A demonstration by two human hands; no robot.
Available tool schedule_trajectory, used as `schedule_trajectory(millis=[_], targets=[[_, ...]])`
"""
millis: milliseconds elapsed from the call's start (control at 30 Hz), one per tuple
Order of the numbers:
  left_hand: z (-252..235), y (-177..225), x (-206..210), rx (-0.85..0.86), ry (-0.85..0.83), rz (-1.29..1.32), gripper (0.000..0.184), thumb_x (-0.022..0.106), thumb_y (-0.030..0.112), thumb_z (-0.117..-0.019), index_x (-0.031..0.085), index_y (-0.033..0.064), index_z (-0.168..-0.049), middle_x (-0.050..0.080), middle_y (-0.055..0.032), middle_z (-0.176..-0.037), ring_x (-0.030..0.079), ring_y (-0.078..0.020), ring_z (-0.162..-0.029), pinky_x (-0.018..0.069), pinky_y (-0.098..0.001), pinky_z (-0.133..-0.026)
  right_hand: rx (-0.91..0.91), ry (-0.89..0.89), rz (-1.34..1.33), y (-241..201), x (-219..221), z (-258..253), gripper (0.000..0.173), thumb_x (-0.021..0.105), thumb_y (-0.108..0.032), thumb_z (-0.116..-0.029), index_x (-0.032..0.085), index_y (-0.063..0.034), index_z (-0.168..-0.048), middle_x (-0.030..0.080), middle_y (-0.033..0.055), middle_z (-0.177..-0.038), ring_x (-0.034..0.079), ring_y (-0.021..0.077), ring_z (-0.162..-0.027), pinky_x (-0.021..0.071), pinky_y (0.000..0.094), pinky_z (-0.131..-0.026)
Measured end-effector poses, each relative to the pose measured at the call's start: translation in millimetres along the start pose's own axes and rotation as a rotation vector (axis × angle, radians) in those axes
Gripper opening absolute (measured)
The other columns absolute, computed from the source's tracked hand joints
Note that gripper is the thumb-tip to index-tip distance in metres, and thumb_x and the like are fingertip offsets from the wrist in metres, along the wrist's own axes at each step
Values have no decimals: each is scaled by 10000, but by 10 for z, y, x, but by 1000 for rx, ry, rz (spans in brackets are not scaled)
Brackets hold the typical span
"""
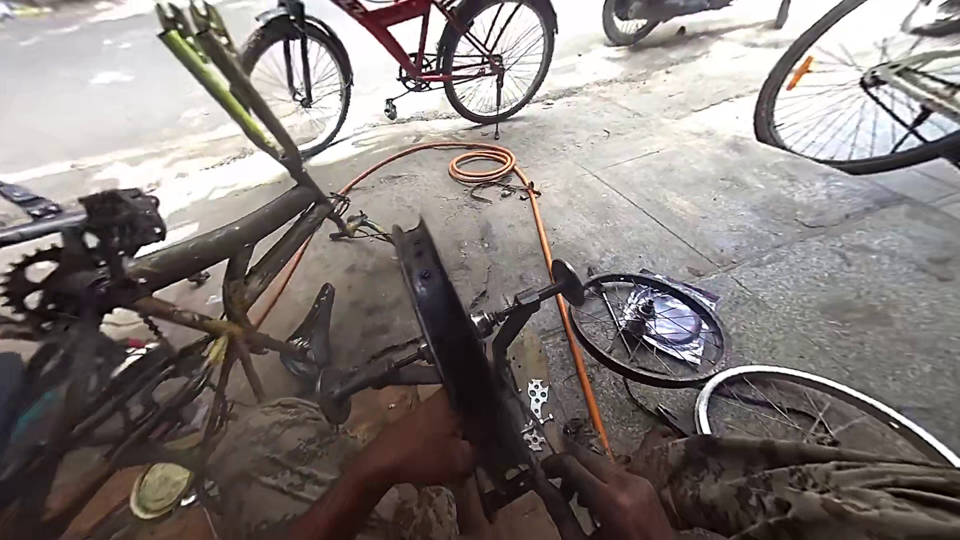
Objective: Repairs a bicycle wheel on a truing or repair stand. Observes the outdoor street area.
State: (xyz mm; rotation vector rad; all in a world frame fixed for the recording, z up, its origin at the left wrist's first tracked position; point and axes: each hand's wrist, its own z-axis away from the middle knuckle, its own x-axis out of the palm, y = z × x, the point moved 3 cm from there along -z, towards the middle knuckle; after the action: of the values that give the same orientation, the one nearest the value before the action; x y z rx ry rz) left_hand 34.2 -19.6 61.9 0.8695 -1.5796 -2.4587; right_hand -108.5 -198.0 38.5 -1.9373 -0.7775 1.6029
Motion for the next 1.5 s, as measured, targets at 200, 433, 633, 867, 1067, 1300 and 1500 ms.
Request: schedule_trajectory(millis=[200, 433, 633, 867, 1067, 1300, 1500], targets=[[-8, 45, 123, -213, 190, -54, 391, 708, 443, -935, 728, 54, -966, 687, 27, -859, 624, -12, -818, 531, -266, -837, -10, 38, -8, -75, 45, -79, 193, 644, -207, -982, 745, -45, -955, 725, 129, -845, 720, 260, -727, 584, 400, -602], [139, -92, 81, -150, 273, 324, 316, 714, 164, -949, 640, -1, -1208, 724, 39, -1053, 678, -25, -969, 563, -258, -935, 36, -58, -21, -23, -35, -213, 216, 688, -222, -944, 726, -18, -1003, 714, 165, -889, 723, 313, -759, 579, 448, -596], [120, -319, 417, -229, 476, 596, 209, 549, 94, -1024, 723, 19, -1113, 745, -1, -936, 686, -69, -801, 588, -264, -776, 36, -146, -76, -3, 7, -275, 226, 667, -219, -953, 711, -11, -1027, 678, 173, -863, 694, 343, -743, 548, 471, -578], [436, -122, 33, -321, 533, 35, 320, 727, 186, -944, 676, -62, -1140, 738, -76, -1015, 702, -76, -910, 584, -275, -878, 105, -167, -81, 97, -63, -312, 287, 729, -241, -901, 711, -14, -1076, 698, 194, -947, 710, 362, -794, 557, 489, -589], [124, -445, 304, -249, 518, 53, 230, 697, 48, -916, 673, -49, -1123, 751, -33, -831, 712, -85, -704, 617, -279, -694, 24, -150, -39, 140, -17, -336, 362, 746, -341, -884, 701, -29, -1061, 695, 184, -982, 708, 359, -876, 576, 469, -638], [29, -412, 518, -202, 703, 314, 172, 617, -21, -967, 692, -66, -1115, 769, -62, -893, 740, -117, -762, 629, -273, -727, 1, -74, -38, 144, 81, -301, 283, 729, -297, -890, 706, -35, -997, 671, 162, -904, 690, 323, -786, 555, 423, -588], [-100, -570, 465, -185, 557, 187, 219, 627, 45, -972, 691, -73, -1145, 755, -66, -892, 704, -67, -687, 599, -223, -626, 12, -74, -48, 238, 107, -292, 337, 783, -231, -807, 713, -67, -1092, 696, 151, -986, 711, 330, -858, 584, 454, -614]])
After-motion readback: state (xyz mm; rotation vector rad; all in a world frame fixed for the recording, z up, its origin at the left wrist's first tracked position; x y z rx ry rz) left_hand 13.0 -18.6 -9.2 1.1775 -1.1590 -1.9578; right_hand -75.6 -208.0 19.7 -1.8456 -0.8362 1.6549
